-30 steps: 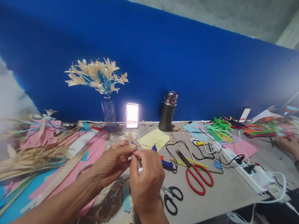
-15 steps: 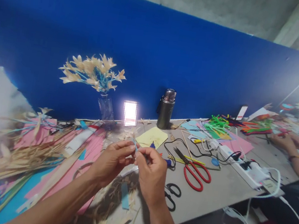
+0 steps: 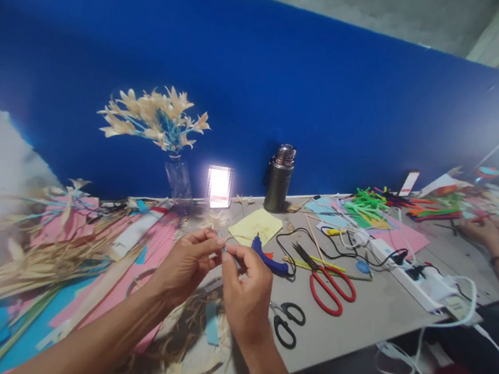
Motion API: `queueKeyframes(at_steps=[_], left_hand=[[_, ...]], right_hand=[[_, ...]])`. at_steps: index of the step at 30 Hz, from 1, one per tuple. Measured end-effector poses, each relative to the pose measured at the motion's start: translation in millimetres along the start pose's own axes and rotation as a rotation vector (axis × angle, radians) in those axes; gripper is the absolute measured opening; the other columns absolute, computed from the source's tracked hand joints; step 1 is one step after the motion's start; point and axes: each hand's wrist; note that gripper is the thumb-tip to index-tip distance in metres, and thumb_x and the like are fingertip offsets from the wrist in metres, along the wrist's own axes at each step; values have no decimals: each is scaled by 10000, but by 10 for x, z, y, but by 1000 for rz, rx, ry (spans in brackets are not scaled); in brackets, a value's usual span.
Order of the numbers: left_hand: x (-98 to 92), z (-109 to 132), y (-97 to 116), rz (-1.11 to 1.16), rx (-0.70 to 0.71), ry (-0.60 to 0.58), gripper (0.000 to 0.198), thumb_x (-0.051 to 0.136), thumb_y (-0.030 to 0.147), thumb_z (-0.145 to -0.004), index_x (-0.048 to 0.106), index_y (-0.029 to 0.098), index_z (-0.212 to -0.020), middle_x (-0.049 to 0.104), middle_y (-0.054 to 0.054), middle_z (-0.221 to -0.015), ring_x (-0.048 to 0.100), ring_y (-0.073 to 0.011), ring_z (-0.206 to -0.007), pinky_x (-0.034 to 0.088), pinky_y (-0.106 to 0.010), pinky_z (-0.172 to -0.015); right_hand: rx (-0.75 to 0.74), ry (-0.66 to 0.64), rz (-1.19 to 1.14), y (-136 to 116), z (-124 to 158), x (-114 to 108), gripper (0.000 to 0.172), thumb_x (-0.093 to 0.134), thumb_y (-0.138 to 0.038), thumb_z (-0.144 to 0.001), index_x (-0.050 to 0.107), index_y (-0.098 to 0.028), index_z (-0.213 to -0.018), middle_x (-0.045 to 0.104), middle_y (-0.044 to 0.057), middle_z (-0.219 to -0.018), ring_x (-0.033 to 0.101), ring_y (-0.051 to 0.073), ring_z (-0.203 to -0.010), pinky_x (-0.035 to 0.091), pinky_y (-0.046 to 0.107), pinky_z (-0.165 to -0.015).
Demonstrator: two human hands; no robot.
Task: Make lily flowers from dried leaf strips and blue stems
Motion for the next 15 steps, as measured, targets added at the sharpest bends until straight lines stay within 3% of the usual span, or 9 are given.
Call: queueKeyframes(at_steps=[4, 6, 10, 15], left_hand=[[-18, 12, -17, 0, -35, -36, 325, 828, 434, -692, 667, 152, -704, 610, 0, -693, 561, -118, -658, 466, -264, -651], [-25, 21, -22, -8, -44, -25, 293, 825, 404, -699, 686, 152, -752, 626, -8, -717, 563, -116, -661, 472, -257, -649], [-42, 23, -37, -82, -26, -28, 201, 826, 262, -691, 660, 153, -727, 600, 10, -694, 544, -97, -652, 460, -227, -642], [-48, 3, -39, -122, 10, -31, 215, 826, 273, -698, 645, 158, -719, 579, 15, -697, 548, -106, -660, 453, -235, -631]], right_hand=[[171, -27, -134, 23, -42, -43, 133, 673, -285, -829, 745, -174, -841, 703, 6, -635, 624, 140, -536, 510, 228, -519], [182, -15, -137, 47, -53, -63, 130, 679, -285, -827, 748, -175, -845, 698, 1, -627, 624, 140, -537, 511, 229, -522], [12, 50, 29, 83, -39, -68, 101, 655, -234, -846, 745, -190, -839, 733, 15, -721, 660, 154, -637, 531, 244, -605], [-172, 54, 128, 72, -20, -34, 139, 596, -171, -877, 730, -194, -849, 745, 23, -772, 667, 152, -686, 536, 242, -635]])
Point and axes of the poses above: each hand's wrist, its own z-axis away from the middle knuckle, its own x-axis out of the palm, y = z × x
